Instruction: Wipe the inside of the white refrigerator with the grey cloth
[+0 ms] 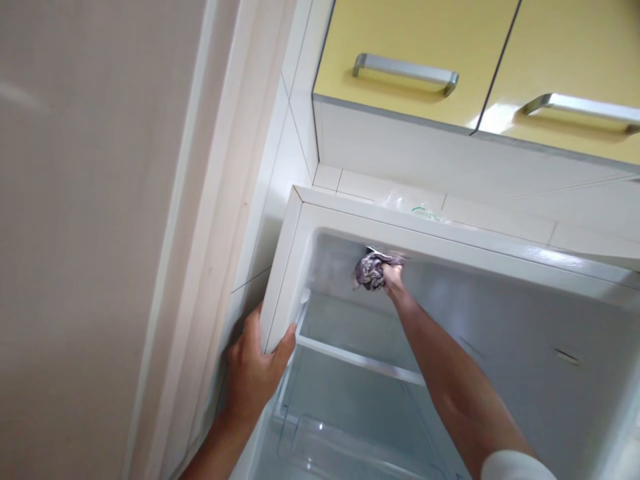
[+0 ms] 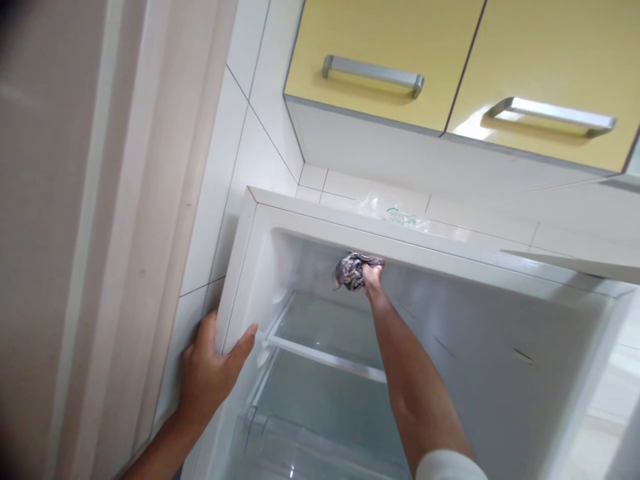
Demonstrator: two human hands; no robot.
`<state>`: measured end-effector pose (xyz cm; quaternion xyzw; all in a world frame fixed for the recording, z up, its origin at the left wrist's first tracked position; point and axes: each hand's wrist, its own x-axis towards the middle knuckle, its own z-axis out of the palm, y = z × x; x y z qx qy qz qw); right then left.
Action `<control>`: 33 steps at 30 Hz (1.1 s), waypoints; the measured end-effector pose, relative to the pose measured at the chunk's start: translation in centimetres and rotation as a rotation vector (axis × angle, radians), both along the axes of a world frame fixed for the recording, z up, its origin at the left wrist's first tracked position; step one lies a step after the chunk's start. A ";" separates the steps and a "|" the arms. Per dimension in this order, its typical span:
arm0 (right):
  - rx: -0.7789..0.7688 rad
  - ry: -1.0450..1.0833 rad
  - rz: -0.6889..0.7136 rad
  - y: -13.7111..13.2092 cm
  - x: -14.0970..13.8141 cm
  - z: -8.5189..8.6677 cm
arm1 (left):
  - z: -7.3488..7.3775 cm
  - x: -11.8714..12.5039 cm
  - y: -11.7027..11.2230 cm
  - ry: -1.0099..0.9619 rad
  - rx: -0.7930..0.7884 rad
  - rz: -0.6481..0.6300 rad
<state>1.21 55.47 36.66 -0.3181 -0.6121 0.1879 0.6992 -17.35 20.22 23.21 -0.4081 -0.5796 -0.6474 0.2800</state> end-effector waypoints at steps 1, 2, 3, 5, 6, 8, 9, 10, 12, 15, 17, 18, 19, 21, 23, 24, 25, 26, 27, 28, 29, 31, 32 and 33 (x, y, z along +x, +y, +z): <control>-0.035 0.033 0.100 -0.7 -2.2 -0.1 | 0.0 0.0 0.0 0.004 0.004 0.002; -0.062 0.062 0.196 -1.5 -4.4 -0.1 | 0.1 0.0 0.0 0.005 0.007 0.002; -0.086 0.091 0.283 -2.5 -6.5 -0.2 | 0.1 0.1 0.0 0.003 0.008 0.001; -0.137 0.145 0.425 -4.5 -10.2 -0.3 | 0.1 0.1 0.0 -0.009 0.005 -0.006; -0.154 0.172 0.481 -5.6 -11.6 -0.3 | 0.2 0.1 0.0 -0.015 0.000 -0.014; -0.178 0.232 0.563 -7.7 -13.1 -0.3 | 0.2 0.2 -0.1 -0.021 -0.006 -0.033; -0.186 0.259 0.593 -8.8 -13.3 -0.3 | 0.2 0.2 -0.1 -0.026 -0.008 -0.041; -0.192 0.282 0.617 -10.0 -13.1 -0.3 | 0.2 0.2 -0.1 -0.030 -0.010 -0.046; -0.201 0.307 0.663 -12.5 -11.8 -0.6 | 0.2 0.2 -0.1 -0.039 -0.017 -0.051; -0.194 0.258 0.755 -17.0 -8.3 -1.5 | 0.3 0.2 -0.1 -0.059 -0.042 -0.054; -0.156 0.178 0.767 -20.5 -5.4 -2.5 | 0.4 0.2 -0.2 -0.071 -0.058 -0.061; -0.125 0.143 0.734 -22.2 -3.9 -3.3 | 0.5 0.2 -0.2 -0.078 -0.065 -0.066; -0.088 0.124 0.670 -23.8 -2.3 -4.2 | 0.5 0.2 -0.2 -0.085 -0.070 -0.071; -0.001 0.089 0.481 -26.4 0.9 -6.4 | 0.5 0.2 -0.1 -0.092 -0.071 -0.078; 0.083 0.042 0.231 -27.9 3.9 -8.9 | 0.5 0.2 0.0 -0.091 -0.059 -0.077; 0.117 0.035 0.116 -28.0 5.2 -10.2 | 0.5 0.2 0.1 -0.089 -0.046 -0.075; 0.143 0.037 0.021 -27.8 6.3 -11.3 | 0.4 0.1 0.1 -0.084 -0.034 -0.078; 0.160 0.044 -0.055 -27.2 7.3 -12.4 | 0.4 0.1 0.2 -0.078 -0.022 -0.081; 0.173 0.055 -0.116 -26.4 8.1 -13.2 | 0.4 0.1 0.2 -0.072 -0.010 -0.082; 0.177 0.069 -0.166 -25.4 8.7 -13.9 | 0.4 0.0 0.2 -0.066 0.000 -0.081; 0.173 0.086 -0.206 -24.3 9.1 -14.5 | 0.4 0.0 0.2 -0.061 0.008 -0.079; 0.147 0.127 -0.257 -22.1 9.6 -15.1 | 0.4 0.0 0.2 -0.054 0.020 -0.072; 0.128 0.155 -0.272 -21.1 9.6 -15.3 | 0.4 0.0 0.2 -0.053 0.022 -0.072; 0.112 0.189 -0.282 -20.2 9.6 -15.5 | 0.5 0.0 0.2 -0.054 0.022 -0.076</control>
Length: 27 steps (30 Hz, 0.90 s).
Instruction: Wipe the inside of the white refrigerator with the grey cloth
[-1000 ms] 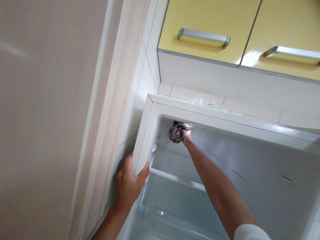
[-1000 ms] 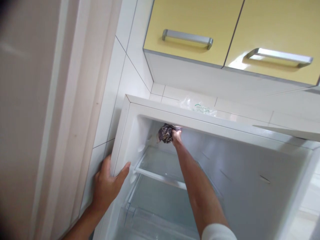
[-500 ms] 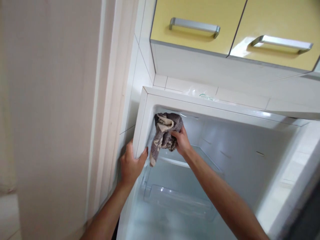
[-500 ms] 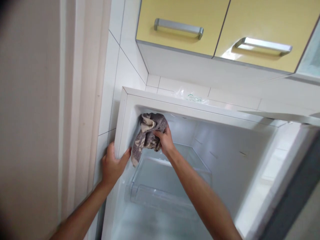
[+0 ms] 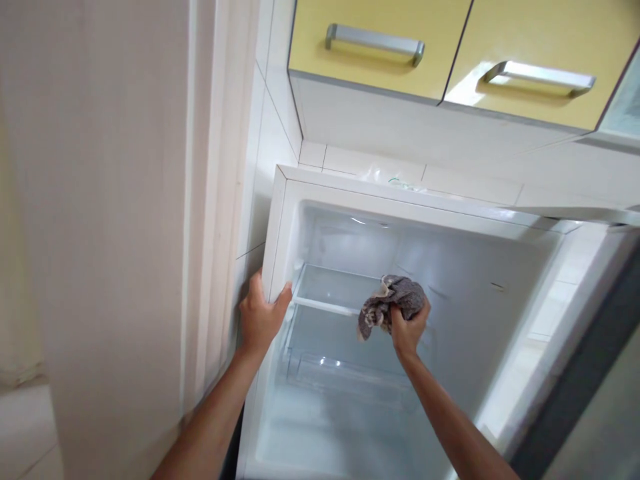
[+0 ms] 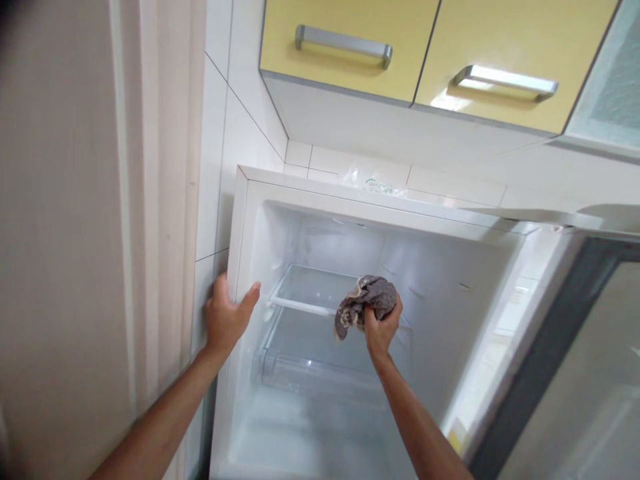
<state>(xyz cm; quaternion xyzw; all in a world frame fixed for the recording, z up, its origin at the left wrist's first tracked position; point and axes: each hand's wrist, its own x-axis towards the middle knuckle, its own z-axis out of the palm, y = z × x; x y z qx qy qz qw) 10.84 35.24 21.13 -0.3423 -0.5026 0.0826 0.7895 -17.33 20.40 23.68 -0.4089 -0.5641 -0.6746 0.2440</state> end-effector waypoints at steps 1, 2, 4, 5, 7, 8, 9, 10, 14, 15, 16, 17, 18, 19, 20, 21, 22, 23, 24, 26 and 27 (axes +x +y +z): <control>-0.007 0.036 -0.005 0.8 -0.1 -0.2 | 0.0 0.0 0.0 -0.003 -0.001 -0.004; -0.006 0.070 -0.010 1.5 -0.1 -0.4 | 0.0 0.0 0.0 -0.008 -0.001 -0.006; 0.014 0.118 -0.018 2.4 -0.3 -0.8 | 0.0 0.0 0.0 -0.015 0.000 0.002; 0.027 0.130 -0.018 2.8 -0.3 -1.0 | 0.0 0.0 0.1 -0.016 0.001 0.008; 0.046 0.135 -0.007 3.2 -0.3 -1.4 | 0.0 0.0 0.1 -0.016 0.001 0.014; 0.048 0.132 0.001 3.3 -0.2 -1.5 | 0.0 0.0 0.1 -0.017 -0.001 0.017; 0.047 0.126 0.006 3.4 -0.1 -1.6 | 0.0 0.1 0.1 -0.018 -0.005 0.020; 0.045 0.120 0.009 3.4 -0.1 -1.6 | 0.0 0.1 0.2 -0.021 -0.009 0.026; 0.023 0.111 0.020 3.2 0.1 -1.0 | 0.1 0.1 0.2 -0.034 -0.039 0.037; 0.018 0.120 0.026 3.1 0.1 -0.8 | 0.1 0.1 0.2 -0.038 -0.044 0.029; 0.015 0.136 0.032 2.9 0.1 -0.6 | 0.1 0.1 0.2 -0.042 -0.050 0.020; 0.013 0.159 0.036 2.6 0.1 -0.4 | 0.1 0.1 0.2 -0.046 -0.055 0.012; 0.012 0.188 0.042 2.2 0.1 -0.3 | 0.1 0.0 0.2 -0.051 -0.062 0.007; 0.011 0.220 0.049 1.6 0.1 -0.2 | 0.1 0.0 0.3 -0.056 -0.074 0.006; 0.011 0.251 0.056 1.0 0.1 -0.2 | 0.1 0.1 0.3 -0.062 -0.088 0.009; 0.011 0.279 0.064 0.2 0.1 -0.3 | 0.2 0.1 0.3 -0.067 -0.102 0.013; 0.013 0.307 0.070 -0.7 0.2 -0.5 | 0.2 0.1 0.3 -0.072 -0.116 0.016; 0.013 0.334 0.076 -1.8 0.2 -0.8 | 0.3 0.2 0.2 -0.077 -0.127 0.017; 0.011 0.358 0.082 -2.8 0.4 -1.2 | 0.5 0.2 0.1 -0.084 -0.136 0.013; -0.012 0.382 0.095 -5.1 0.9 -2.3 | 0.8 0.5 -0.1 -0.105 -0.149 -0.005; -0.032 0.383 0.103 -6.3 1.2 -2.9 | 1.0 0.6 -0.3 -0.119 -0.158 -0.015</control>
